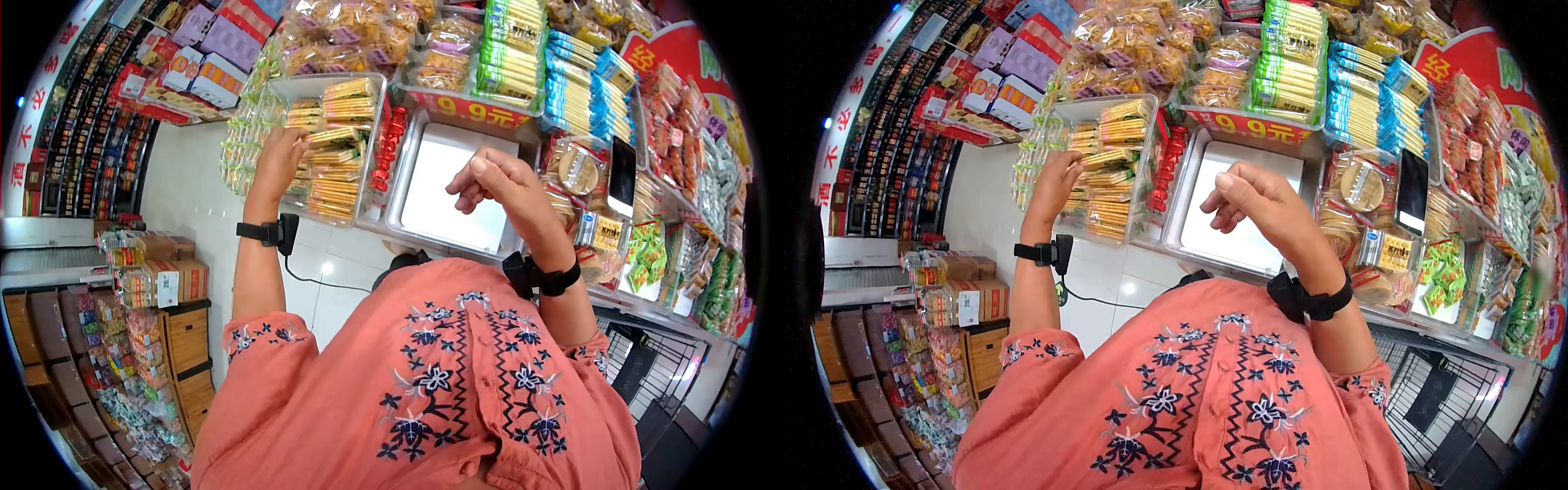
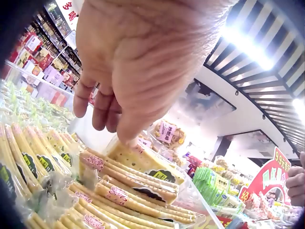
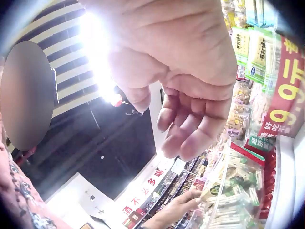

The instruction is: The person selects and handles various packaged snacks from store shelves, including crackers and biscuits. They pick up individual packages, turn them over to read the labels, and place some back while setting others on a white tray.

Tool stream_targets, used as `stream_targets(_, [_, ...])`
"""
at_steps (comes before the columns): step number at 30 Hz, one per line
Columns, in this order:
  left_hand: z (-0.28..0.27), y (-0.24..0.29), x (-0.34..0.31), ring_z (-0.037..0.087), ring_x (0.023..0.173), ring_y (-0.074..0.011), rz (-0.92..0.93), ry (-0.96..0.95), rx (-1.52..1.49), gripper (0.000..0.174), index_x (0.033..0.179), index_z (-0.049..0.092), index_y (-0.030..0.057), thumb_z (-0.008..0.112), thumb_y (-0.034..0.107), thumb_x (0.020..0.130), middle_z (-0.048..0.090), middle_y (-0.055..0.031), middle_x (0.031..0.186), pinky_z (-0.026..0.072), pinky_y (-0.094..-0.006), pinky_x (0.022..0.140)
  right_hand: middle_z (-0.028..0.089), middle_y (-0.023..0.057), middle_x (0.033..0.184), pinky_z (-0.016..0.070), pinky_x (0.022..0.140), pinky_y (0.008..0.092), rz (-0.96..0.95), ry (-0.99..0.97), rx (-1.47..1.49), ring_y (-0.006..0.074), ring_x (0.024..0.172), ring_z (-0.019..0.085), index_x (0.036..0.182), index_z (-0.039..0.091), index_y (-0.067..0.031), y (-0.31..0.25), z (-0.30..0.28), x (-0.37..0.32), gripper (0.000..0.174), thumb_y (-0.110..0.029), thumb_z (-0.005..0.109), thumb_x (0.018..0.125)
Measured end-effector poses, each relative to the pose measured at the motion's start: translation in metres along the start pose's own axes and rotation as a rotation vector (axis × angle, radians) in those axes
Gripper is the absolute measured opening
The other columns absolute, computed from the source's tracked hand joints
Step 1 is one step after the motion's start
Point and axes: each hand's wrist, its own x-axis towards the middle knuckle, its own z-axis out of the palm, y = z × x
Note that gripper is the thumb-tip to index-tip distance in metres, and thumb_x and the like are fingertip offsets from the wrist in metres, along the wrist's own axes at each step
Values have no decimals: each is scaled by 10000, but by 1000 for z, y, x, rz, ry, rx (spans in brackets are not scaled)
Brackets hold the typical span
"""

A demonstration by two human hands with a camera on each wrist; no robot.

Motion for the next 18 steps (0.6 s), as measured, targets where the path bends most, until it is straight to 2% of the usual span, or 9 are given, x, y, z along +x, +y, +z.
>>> stream_targets(2, [2,2,0,629,995,-366,60,66,-5,229,1133,614,21,649,160,954,653,-177,991,505,-425,822,714,107,956,559,715,296,12,0,-5,166,806,700,966,636,-32,2,0,4,458,-477,542,1020])
stream_targets(5, [0,12,1,642,932,-376,-10,44,-4,223,1141,610,26,621,182,982,665,-183,987,511,-427,804,711,107,963,559,708,295,46,2,11,163,806,699,967,630,-35,6,5,13,458,-481,542,1019])
stream_targets(8, [-5,23,2,656,878,-383,-219,17,-141,252,1156,609,18,582,224,1011,679,-186,978,512,-434,780,708,101,957,559,700,291,66,-27,28,160,801,698,979,624,-32,16,6,21,446,-471,553,1016])
stream_targets(11, [-14,25,3,662,797,-265,-245,121,-243,291,1181,616,20,550,262,1034,681,-143,913,518,-374,720,704,97,958,558,695,285,88,9,44,157,795,697,1016,618,-28,20,8,24,420,-444,561,1015])
stream_targets(14, [-35,59,4,608,749,-124,-423,122,-466,288,1194,629,28,535,257,1045,651,-64,883,507,-292,658,693,118,1040,565,706,284,135,45,55,157,799,690,1146,603,-16,23,7,27,374,-366,570,1020])
stream_targets(18, [-35,85,2,551,750,-57,-439,119,-717,266,1181,644,60,528,261,1051,643,-1,935,467,-215,657,675,131,1119,570,717,289,124,78,90,162,819,690,1281,556,-2,27,9,29,425,-333,581,1015])
